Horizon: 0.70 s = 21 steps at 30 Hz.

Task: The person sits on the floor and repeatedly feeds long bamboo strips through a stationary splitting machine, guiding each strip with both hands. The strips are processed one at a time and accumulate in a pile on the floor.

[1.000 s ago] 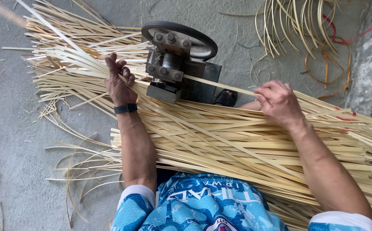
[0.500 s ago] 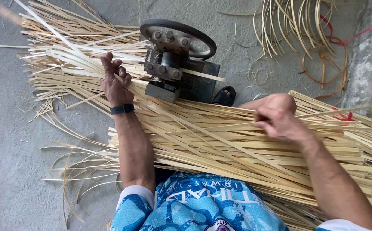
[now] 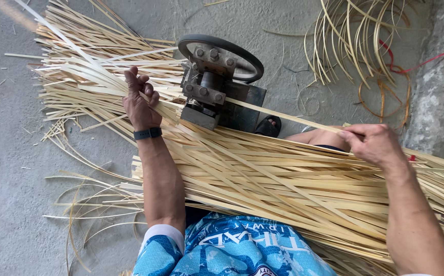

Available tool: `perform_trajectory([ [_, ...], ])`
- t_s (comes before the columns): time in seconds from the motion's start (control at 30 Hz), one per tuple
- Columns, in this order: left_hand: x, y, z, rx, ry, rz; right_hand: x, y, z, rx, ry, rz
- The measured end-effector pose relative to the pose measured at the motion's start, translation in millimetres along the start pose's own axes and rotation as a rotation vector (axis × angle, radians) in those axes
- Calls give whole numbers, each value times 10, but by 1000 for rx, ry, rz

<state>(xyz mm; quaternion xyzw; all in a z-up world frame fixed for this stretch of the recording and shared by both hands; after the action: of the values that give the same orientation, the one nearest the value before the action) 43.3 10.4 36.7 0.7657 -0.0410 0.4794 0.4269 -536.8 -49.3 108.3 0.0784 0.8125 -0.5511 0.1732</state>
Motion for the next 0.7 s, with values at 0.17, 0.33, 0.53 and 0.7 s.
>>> perform_trajectory([
  [0.17, -10, 56, -53, 22, 3, 47, -569, 375, 188, 40, -272, -37],
  [0.33, -36, 62, -79, 12, 5, 69, -1094, 604, 32, 389, -711, -277],
  [0.53, -61, 80, -88, -2, -10, 65, -1122, 810, -49, -189, -446, 7],
  [0.7, -41, 80, -85, -39, 5, 29, -1054, 720, -104, -103, -458, 123],
])
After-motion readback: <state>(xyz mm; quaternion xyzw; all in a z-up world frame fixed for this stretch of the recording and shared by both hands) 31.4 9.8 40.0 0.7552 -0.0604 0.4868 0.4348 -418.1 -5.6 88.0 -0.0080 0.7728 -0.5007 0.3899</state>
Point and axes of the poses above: each hand's wrist, its own z-axis towards the middle knuckle, its own y-axis out of the palm, x = y × z, the point moved 2 cm from there along z, towards the middle knuckle, and after that the axes turned 6 degrees about y, right-handed, at the moved point
